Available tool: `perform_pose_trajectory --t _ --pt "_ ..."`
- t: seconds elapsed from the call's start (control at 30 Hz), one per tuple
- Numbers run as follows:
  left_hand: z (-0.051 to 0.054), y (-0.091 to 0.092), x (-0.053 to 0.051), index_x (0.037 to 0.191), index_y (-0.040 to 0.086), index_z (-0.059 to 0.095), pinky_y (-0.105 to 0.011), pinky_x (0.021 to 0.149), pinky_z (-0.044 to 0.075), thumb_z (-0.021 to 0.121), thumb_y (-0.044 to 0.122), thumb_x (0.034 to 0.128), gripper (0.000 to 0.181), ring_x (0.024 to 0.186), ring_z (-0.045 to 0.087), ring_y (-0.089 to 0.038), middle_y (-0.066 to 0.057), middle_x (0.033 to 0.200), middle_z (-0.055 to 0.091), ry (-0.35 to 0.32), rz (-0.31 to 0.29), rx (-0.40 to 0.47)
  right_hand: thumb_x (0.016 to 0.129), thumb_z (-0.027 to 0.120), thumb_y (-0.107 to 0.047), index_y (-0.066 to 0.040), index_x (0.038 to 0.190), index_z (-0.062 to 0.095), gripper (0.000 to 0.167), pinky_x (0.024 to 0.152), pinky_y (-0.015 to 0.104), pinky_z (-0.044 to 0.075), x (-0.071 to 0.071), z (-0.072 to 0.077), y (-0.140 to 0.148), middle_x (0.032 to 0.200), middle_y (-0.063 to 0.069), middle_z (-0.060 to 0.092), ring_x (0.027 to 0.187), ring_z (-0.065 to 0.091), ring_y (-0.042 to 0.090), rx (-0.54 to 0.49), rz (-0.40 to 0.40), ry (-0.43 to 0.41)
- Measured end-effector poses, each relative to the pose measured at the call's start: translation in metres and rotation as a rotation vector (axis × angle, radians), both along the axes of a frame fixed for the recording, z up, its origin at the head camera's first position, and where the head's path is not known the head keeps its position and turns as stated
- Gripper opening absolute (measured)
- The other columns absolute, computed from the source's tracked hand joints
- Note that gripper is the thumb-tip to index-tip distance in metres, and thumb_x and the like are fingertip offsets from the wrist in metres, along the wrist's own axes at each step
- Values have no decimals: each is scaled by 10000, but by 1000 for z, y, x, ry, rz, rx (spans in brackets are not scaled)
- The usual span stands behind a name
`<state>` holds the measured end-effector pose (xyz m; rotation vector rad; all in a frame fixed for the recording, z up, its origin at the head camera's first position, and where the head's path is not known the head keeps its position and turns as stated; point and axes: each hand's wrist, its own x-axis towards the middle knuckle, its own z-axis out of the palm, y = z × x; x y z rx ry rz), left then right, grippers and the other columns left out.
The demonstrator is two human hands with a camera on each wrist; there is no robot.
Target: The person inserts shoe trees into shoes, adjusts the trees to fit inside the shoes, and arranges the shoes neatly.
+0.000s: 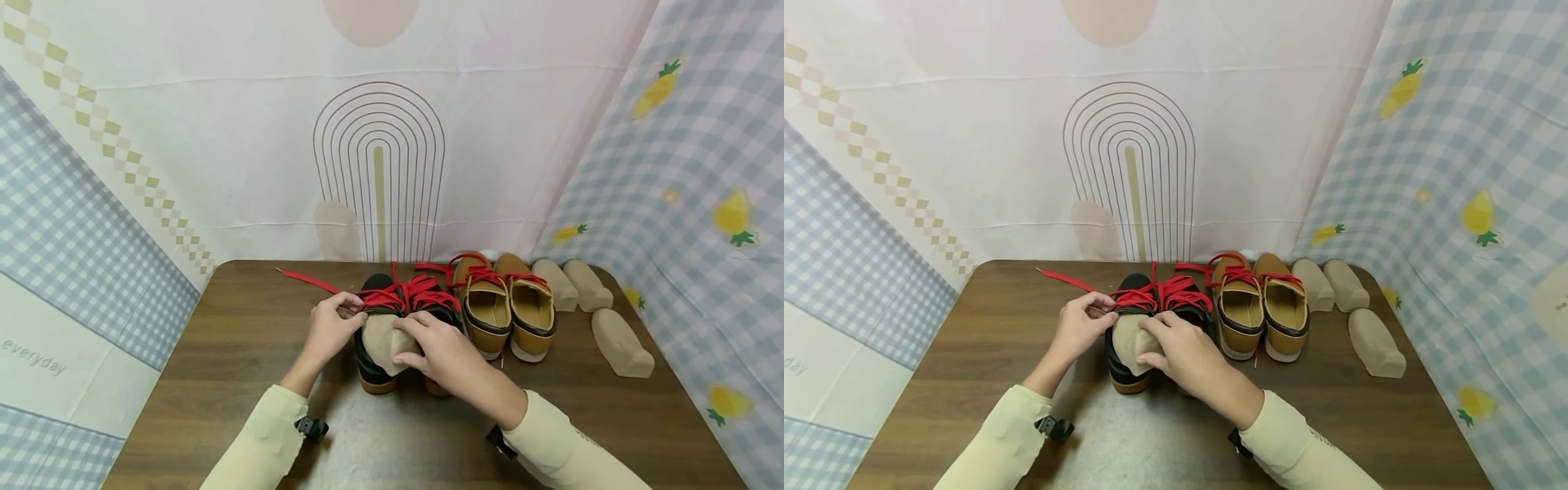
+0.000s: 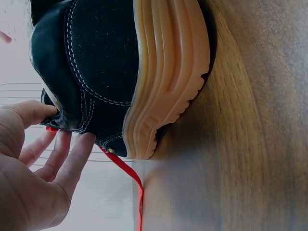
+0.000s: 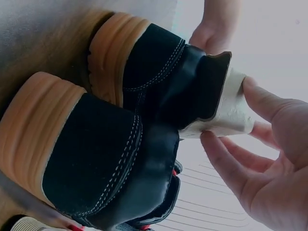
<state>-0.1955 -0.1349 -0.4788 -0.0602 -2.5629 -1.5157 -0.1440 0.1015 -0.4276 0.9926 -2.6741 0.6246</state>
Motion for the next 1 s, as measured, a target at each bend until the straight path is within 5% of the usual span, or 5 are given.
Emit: perform_pose_trajectory --t 0.23,1.0 --pt "0 1 0 922 124 757 -253 680 545 826 107 817 127 734 694 -120 -43 872 753 1 1 0 825 833 -371 -127 1261 693 519 847 363 577 -4 0 -2 1175 29 687 1022 685 163 -24 51 5" --pt "2 1 0 918 114 757 -253 662 546 818 96 828 111 725 696 -113 -28 850 752 20 5 -35 821 830 -395 -139 1178 708 456 750 370 593 -14 -11 -23 1060 48 699 900 706 170 -58 -12 62"
